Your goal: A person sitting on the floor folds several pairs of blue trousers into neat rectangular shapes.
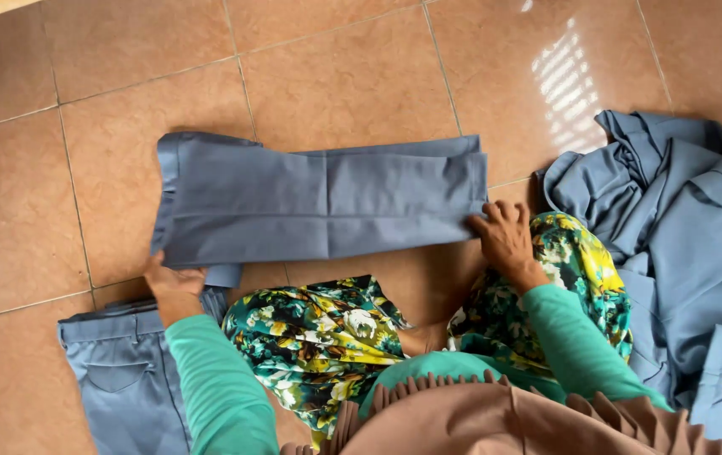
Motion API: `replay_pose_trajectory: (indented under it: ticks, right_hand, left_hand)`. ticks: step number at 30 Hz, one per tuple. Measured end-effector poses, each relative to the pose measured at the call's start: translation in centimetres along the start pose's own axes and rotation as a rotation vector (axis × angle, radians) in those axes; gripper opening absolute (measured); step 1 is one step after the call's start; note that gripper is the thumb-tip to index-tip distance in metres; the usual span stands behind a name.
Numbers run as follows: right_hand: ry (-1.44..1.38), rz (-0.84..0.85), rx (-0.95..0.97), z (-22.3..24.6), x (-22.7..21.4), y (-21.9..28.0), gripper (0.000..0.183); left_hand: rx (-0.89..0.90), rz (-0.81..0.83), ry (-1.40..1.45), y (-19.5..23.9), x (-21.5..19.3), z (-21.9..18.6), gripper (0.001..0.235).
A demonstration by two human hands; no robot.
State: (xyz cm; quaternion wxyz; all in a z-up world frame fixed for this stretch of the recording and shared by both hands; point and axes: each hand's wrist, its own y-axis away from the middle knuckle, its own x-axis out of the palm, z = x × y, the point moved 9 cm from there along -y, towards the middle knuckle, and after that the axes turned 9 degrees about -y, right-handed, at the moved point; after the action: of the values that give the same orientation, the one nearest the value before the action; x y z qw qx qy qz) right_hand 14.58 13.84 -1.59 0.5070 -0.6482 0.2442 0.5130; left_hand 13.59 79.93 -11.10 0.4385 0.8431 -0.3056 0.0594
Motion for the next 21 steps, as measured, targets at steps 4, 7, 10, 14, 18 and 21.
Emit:
replay_pose_trajectory:
  ticks: [4, 7, 10, 14, 18, 21]
  right_hand:
    - [-0.332, 0.767, 0.494, -3.0, 7.4, 4.2, 0.076]
    - [-0.686, 0.598, 0.771, -6.4, 10.2, 5.3, 0.068]
    - [-0.796, 0.377, 1.025, -9.6, 13.3, 7.7, 0.054]
    - [-0.508, 0.343, 1.081, -8.1, 13.5, 8.8, 0.047]
    - [-0.485, 0.342, 1.142, -5.6, 10.7, 6.6, 0.051]
    - [-0.450, 0.355, 1.114, -4.9, 9.7, 5.7, 0.050]
  left_hand:
    - [-0.231, -0.126, -0.568, 0.0, -3.2, 4.7, 0.068]
    - [-0.250, -0.105, -1.068, 2.1, -2.0, 6.0, 0.068]
    - [-0.145, -0.068, -1.575, 4.0, 0.5, 7.0, 0.058]
    - [0.295, 0.053, -2.024, 6.9, 7.5, 10.5, 0.048]
    - [0.403, 0.270, -1.959, 10.2, 13.1, 17.3, 0.051]
    - [0.488, 0.324, -1.984, 11.0, 14.2, 20.9, 0.059]
